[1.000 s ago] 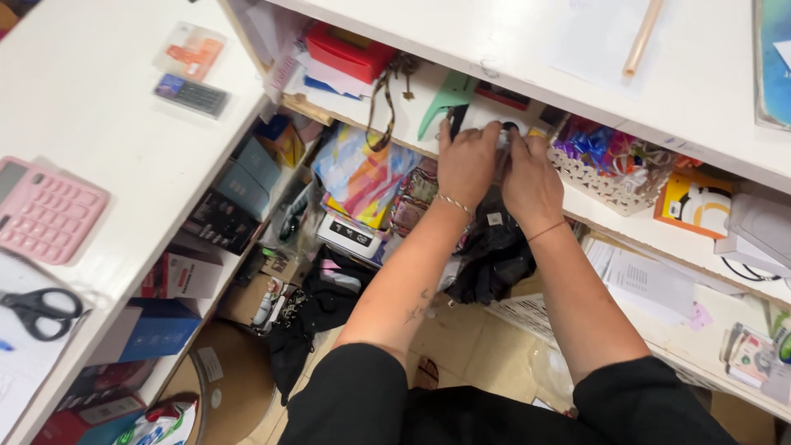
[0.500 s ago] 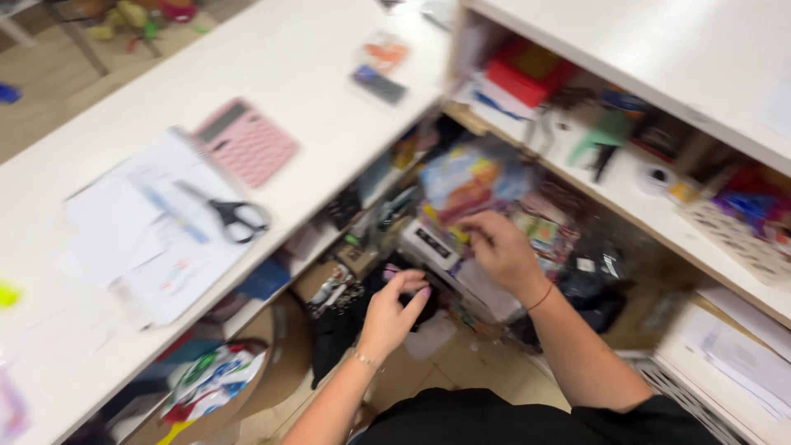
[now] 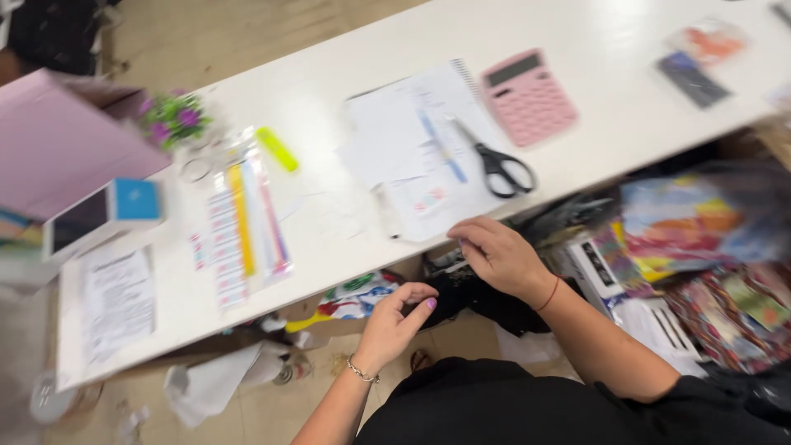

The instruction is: The person organizes various items on a cluttered desk, including papers, a calculator, and stationery, while occasionally reaching into a shelf below. They then use scissors to cut a printed sheet of paper into smaller strips.

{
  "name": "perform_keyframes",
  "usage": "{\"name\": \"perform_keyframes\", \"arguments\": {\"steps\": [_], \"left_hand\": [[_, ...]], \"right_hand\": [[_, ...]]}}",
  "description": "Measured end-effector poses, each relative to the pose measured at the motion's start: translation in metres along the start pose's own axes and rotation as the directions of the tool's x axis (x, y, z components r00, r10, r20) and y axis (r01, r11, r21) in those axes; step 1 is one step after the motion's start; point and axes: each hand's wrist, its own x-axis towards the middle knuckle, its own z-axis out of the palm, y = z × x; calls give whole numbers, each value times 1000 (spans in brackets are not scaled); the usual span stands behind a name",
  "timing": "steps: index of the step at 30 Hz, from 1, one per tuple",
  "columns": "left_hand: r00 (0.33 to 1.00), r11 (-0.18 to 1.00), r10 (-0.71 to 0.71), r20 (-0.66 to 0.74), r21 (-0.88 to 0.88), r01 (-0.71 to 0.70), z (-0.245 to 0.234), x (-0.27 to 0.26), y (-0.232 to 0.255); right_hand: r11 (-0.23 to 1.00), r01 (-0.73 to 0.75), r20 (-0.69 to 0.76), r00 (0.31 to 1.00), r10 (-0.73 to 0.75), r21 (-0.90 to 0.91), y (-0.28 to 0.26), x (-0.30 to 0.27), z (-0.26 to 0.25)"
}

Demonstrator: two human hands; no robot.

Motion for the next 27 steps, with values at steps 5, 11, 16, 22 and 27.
{"name": "perform_keyframes", "arguments": {"steps": [5,11,16,22,27], "left_hand": [[985,998,33,-167,53,-24,-48,-21,-10],[907,989,121,-403,124,-76,-92,-14,11],[833,889,292,-471,455,-54,-109,3,10],[846,605,26,-532,683,410,-143,69,-20],[880,629,91,-467,712,313,-128,76,-29]], "right_hand": [[997,44,79,996,-39,-70,-22,43,34],[961,194,282,950,-134,-197,-37,110,99],[966,164,387,919,-75,-201,-25,174,169],[975,122,487,873,-16,-187,-56,154,169],[982,128,431,901,-56,-140,-43,166,161]]}}
